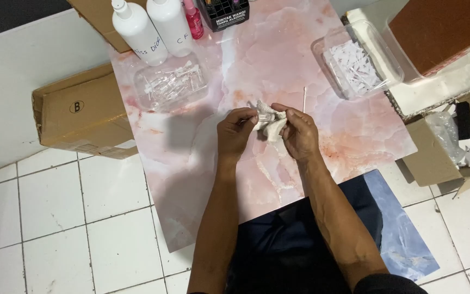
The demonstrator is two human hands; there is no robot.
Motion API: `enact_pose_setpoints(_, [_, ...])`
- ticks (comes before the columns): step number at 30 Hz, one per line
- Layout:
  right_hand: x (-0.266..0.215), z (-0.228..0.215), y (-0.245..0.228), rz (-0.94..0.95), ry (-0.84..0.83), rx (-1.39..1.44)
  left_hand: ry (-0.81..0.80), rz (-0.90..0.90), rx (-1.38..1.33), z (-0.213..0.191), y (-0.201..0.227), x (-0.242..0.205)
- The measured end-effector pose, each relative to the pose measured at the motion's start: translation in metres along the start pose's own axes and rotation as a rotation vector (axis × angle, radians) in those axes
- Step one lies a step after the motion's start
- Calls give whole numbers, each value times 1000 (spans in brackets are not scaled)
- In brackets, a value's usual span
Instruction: Manually assembling perfume tester vials by attaching spray caps and placing them into paper sleeves.
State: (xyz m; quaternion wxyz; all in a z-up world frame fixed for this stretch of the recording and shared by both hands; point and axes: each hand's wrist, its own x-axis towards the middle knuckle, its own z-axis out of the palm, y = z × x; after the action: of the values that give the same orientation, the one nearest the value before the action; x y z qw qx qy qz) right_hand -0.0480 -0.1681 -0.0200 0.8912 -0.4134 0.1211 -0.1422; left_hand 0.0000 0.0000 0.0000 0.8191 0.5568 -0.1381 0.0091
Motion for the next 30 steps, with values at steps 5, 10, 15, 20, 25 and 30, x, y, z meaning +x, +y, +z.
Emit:
enact_pose_setpoints(5, [-19,34,-14,-75,-62,-182,-44,13,-10,-3,1,1])
enact_pose_setpoints(10, [-20,38,-9,-171,-121,-364,-79,65,51,2,0,-2])
enact_pose_setpoints(15, [-29,56,-25,-401,-270,-637,-165,-116,-107,-5,-20,-1])
enact_pose_setpoints(20, [-25,43,-9,-505,-246,-735,-174,-153,-94,-3,-13,-1])
enact_pose_setpoints(25, [-27,46,-8,-609,-29,-756,-150,-87,2,-8,-4,3])
enact_pose_setpoints(30, [-35,65,-20,-736,55,-798,-105,-197,-199,-9,-8,-7])
